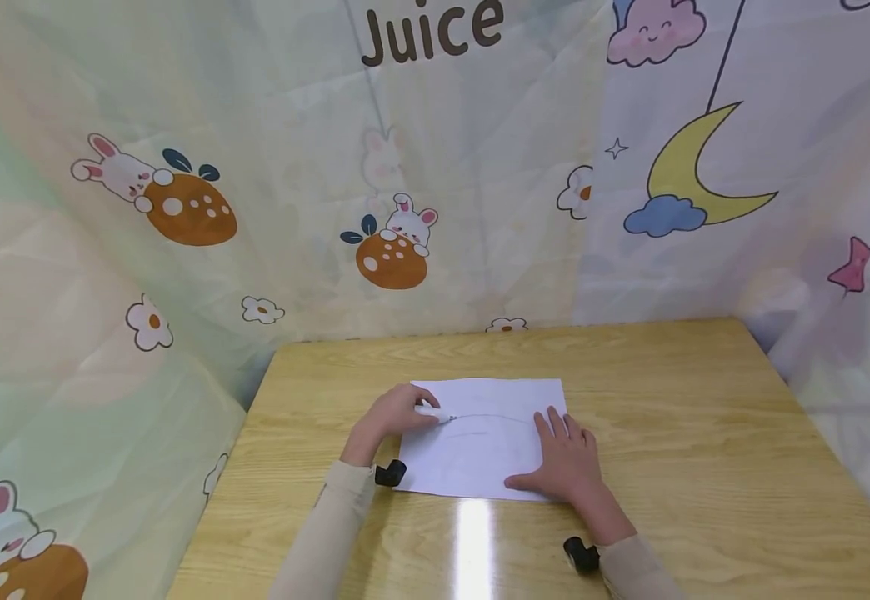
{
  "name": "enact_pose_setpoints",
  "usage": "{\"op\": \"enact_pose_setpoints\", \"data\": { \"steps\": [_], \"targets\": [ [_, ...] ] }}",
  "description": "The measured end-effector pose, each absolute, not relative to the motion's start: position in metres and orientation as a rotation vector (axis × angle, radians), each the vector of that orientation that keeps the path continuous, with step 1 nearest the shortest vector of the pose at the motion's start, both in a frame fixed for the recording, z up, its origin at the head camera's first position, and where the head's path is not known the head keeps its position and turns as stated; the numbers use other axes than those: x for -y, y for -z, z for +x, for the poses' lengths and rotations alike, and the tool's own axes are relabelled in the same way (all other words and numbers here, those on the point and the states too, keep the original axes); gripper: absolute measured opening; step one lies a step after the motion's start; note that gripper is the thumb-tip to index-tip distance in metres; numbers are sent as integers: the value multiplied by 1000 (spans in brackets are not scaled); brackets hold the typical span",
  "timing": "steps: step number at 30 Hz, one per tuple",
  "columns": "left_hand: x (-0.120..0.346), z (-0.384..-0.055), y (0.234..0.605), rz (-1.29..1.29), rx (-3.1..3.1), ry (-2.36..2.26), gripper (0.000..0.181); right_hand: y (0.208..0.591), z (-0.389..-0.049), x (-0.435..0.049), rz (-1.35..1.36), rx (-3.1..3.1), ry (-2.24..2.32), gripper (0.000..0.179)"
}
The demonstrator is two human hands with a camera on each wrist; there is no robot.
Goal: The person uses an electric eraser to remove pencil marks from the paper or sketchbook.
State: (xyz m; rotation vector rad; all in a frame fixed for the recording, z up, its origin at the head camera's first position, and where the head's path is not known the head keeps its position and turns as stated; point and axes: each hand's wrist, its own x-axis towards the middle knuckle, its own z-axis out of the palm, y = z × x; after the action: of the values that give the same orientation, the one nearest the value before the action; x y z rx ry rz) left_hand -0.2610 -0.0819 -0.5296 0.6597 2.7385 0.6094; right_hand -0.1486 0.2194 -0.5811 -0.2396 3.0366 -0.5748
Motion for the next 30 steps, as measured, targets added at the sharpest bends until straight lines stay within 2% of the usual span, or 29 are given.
{"op": "enact_pose_setpoints", "data": {
  "steps": [11, 30],
  "targets": [
    [91, -257, 527, 558, -2712, -585, 20, 572, -154, -207, -288, -3022, 662, 129],
    [89, -259, 530, 647, -2715, -594, 20, 578, -154, -209, -320, -2991, 724, 125]
  ]
}}
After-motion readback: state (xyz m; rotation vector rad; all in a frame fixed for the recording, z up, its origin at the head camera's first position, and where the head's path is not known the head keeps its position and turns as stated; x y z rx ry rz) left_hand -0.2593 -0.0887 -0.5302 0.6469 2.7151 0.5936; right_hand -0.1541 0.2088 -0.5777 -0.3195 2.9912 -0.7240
